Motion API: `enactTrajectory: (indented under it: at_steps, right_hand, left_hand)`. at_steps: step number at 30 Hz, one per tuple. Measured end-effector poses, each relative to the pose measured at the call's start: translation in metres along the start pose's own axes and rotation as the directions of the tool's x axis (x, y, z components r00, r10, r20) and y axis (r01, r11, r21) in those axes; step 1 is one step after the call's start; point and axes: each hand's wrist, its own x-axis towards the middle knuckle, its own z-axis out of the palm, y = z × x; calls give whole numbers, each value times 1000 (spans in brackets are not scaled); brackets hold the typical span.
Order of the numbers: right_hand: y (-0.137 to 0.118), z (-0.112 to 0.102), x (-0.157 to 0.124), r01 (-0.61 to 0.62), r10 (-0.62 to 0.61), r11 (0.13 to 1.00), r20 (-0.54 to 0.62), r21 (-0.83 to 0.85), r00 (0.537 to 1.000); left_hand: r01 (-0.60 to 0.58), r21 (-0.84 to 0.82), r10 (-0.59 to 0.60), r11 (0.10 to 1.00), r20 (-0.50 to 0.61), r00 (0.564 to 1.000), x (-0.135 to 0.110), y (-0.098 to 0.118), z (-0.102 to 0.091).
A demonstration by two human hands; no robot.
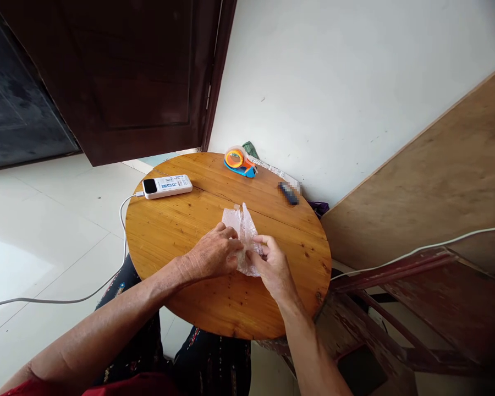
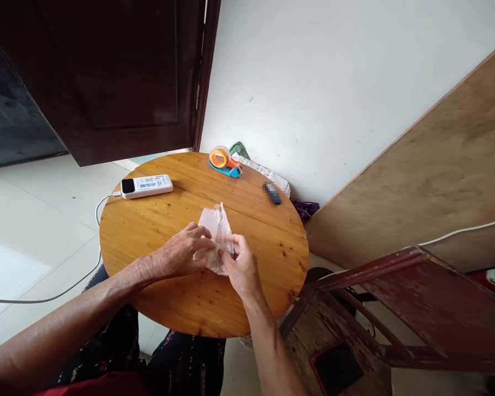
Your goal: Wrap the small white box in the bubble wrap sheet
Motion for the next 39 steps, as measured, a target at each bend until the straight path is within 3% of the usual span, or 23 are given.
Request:
enactTrajectory:
  at_steps: [4, 12, 16, 21, 25, 28, 32, 34, 37, 39]
  right_hand:
    - [-11, 9, -2, -48, 44, 978, 26, 202, 999]
    - [-15, 17, -6, -119, 127, 971, -27, 207, 992]
    - [-21, 10, -11, -39, 33, 993, 58, 108, 998]
    - [-27, 5, -16, 139, -115, 985, 209, -103, 971]
    - [-29, 13, -20, 331, -266, 822, 200, -463, 943]
    - [-31, 15, -23, 384, -313, 734, 223, -561, 923]
    - [-30, 5, -21, 370, -298, 856, 240, -362, 924]
    - [-26, -3, -17, 306, -271, 922, 168, -238, 948]
    - [-19, -8, -11, 289, -292, 931, 22, -223, 956]
    - [-14, -6, -7, 356, -359, 896, 38, -267, 933]
  left_hand:
    - [24, -19, -24, 1000, 14, 1000, 2, 1, -2]
    - [7, -69, -10, 998, -36, 999, 3, -4, 5]
    - [25, -109, -28, 994, -26, 999, 4, -4, 7]
    - [98, -290, -141, 952, -130, 981, -5, -7, 15]
    - [206, -467, -335, 860, -212, 918, -13, -5, 23]
    - [329, -480, -471, 813, -210, 857, -12, 0, 28]
    - [397, -454, -511, 798, -161, 845, -8, 4, 34]
    - [404, -446, -518, 798, -167, 839, -7, 4, 36]
    - [410, -435, -519, 802, -169, 838, -8, 5, 38]
    - [390, -430, -498, 814, -174, 849, -9, 5, 39]
